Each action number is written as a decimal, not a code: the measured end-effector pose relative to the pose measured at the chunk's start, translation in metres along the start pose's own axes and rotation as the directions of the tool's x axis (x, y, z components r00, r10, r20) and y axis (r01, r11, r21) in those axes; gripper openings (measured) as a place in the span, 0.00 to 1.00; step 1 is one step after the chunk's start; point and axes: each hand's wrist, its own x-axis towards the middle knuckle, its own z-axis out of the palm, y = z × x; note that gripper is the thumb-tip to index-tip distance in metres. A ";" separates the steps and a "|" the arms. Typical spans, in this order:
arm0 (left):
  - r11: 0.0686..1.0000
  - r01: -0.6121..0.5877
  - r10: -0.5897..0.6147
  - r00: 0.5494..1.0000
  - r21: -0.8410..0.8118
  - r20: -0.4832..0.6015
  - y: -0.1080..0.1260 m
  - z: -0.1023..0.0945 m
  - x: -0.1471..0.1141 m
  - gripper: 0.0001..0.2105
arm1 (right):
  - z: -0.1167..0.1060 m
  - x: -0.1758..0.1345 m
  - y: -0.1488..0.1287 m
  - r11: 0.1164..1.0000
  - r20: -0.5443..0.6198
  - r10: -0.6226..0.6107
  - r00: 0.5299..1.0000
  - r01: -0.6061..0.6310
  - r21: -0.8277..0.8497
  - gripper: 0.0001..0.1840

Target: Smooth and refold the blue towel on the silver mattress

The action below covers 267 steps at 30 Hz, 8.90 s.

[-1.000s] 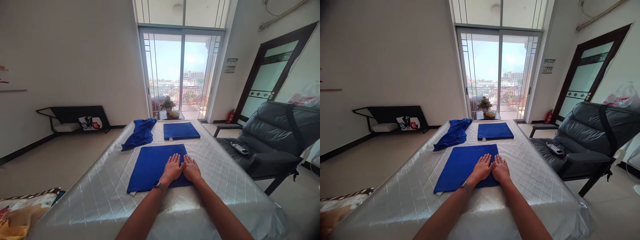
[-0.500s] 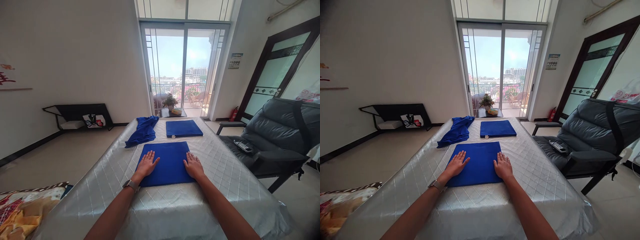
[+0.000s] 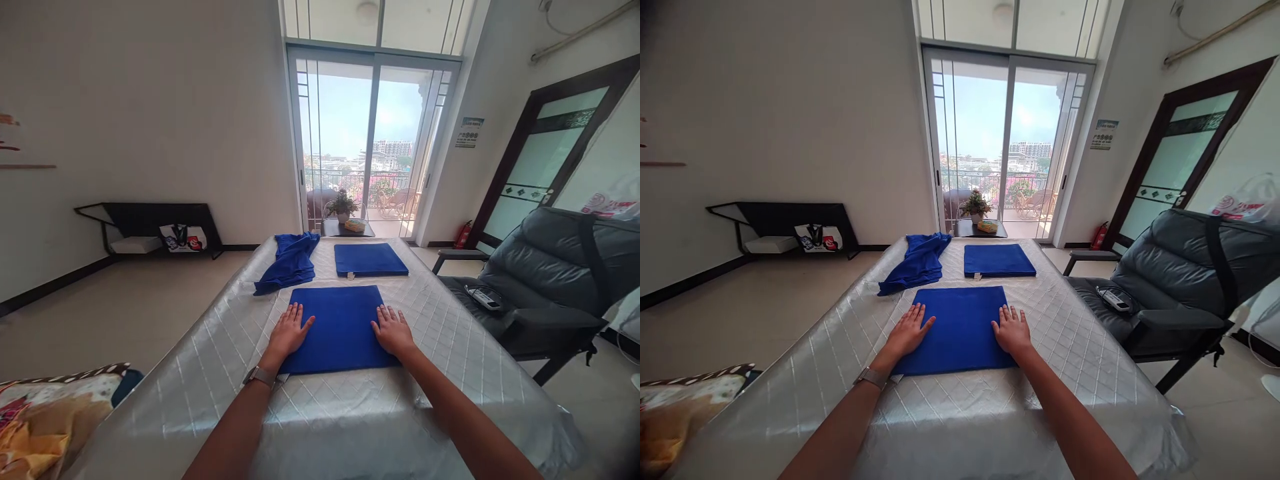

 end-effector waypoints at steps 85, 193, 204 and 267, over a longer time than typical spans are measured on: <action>0.988 0.153 -0.153 0.987 -0.007 -0.044 0.000 0.001 0.048 0.43 | -0.008 0.067 -0.002 0.994 0.096 0.098 0.991 -0.103 0.045 0.37; 0.927 -0.348 0.319 0.927 -0.138 -0.195 0.104 -0.044 0.029 0.19 | 0.006 0.085 0.008 0.982 -0.005 0.007 1.000 -0.006 0.187 0.36; 0.868 -0.497 0.495 0.865 -0.001 -0.085 0.200 0.009 0.101 0.23 | 0.008 0.082 0.013 0.984 0.020 -0.048 0.999 0.044 0.175 0.36; 0.996 0.088 -0.087 0.996 0.017 -0.032 -0.003 0.005 0.059 0.39 | -0.006 0.063 0.010 0.995 0.036 -0.010 0.999 0.006 0.102 0.36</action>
